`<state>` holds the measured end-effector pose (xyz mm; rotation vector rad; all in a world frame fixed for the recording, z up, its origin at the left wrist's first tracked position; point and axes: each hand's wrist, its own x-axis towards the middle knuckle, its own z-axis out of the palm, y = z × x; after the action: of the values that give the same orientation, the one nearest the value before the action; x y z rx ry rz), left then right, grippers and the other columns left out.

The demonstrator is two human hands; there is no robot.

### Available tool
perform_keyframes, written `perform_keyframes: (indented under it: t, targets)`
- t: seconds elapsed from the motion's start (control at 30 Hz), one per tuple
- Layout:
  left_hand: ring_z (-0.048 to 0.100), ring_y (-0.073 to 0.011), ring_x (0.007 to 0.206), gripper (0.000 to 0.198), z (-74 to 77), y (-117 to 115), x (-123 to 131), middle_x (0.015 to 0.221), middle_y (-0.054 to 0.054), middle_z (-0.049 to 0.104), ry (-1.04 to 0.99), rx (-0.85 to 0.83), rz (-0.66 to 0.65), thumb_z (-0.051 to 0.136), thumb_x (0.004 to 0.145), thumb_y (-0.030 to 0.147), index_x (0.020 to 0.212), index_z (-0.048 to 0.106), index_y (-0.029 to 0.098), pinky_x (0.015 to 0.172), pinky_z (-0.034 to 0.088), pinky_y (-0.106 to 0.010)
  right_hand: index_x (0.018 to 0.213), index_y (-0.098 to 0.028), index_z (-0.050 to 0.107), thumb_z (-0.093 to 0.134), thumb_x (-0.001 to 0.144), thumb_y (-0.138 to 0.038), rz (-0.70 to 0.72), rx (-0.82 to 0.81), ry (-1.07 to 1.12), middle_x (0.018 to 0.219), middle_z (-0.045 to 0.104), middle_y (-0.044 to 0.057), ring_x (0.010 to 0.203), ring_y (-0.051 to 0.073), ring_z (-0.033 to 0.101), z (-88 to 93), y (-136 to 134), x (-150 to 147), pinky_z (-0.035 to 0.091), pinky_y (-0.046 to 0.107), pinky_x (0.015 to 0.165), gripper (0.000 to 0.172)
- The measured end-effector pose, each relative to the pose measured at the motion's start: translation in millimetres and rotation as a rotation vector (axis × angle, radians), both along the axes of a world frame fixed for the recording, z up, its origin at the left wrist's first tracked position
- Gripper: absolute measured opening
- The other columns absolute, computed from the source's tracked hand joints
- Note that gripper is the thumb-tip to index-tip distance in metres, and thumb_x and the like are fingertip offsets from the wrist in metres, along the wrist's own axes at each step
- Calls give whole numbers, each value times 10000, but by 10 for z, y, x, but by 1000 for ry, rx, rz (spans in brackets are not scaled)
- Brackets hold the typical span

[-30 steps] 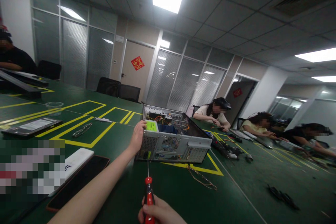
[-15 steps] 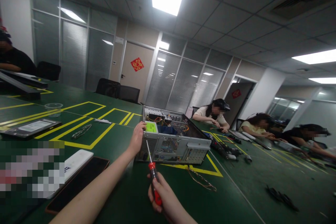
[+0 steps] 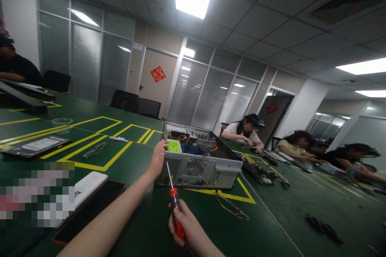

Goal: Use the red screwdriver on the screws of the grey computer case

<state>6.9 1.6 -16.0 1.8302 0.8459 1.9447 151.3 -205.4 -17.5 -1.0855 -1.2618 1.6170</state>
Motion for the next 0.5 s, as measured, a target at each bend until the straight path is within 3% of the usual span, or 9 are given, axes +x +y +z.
perform_keyframes:
  t: [0.3, 0.4, 0.5]
  targets:
    - [535, -250, 1331, 525, 27, -35, -13, 1248, -107, 658, 4, -17, -16, 218, 1014, 593, 971, 596, 232, 1177, 398, -480, 1134, -189, 494, 680, 759, -745, -25, 27, 46, 613, 575, -87, 342, 39, 329, -78, 49, 22, 174, 234, 411, 696]
    - [536, -248, 1331, 517, 28, -39, -13, 1257, -108, 655, 4, -22, -12, 222, 1016, 583, 969, 599, 233, 1173, 405, -473, 1202, -210, 510, 746, 745, -608, 69, -101, 244, 723, 633, -56, 397, 57, 433, -13, 0, 12, 245, 248, 467, 650]
    - [541, -244, 1326, 513, 25, -35, -3, 1262, -107, 656, -2, -18, -11, 228, 1017, 578, 976, 605, 231, 1175, 405, -468, 1189, -224, 552, 781, 658, -378, 222, -220, 448, 920, 706, 8, 568, 119, 611, 72, -69, -5, 312, 264, 540, 599]
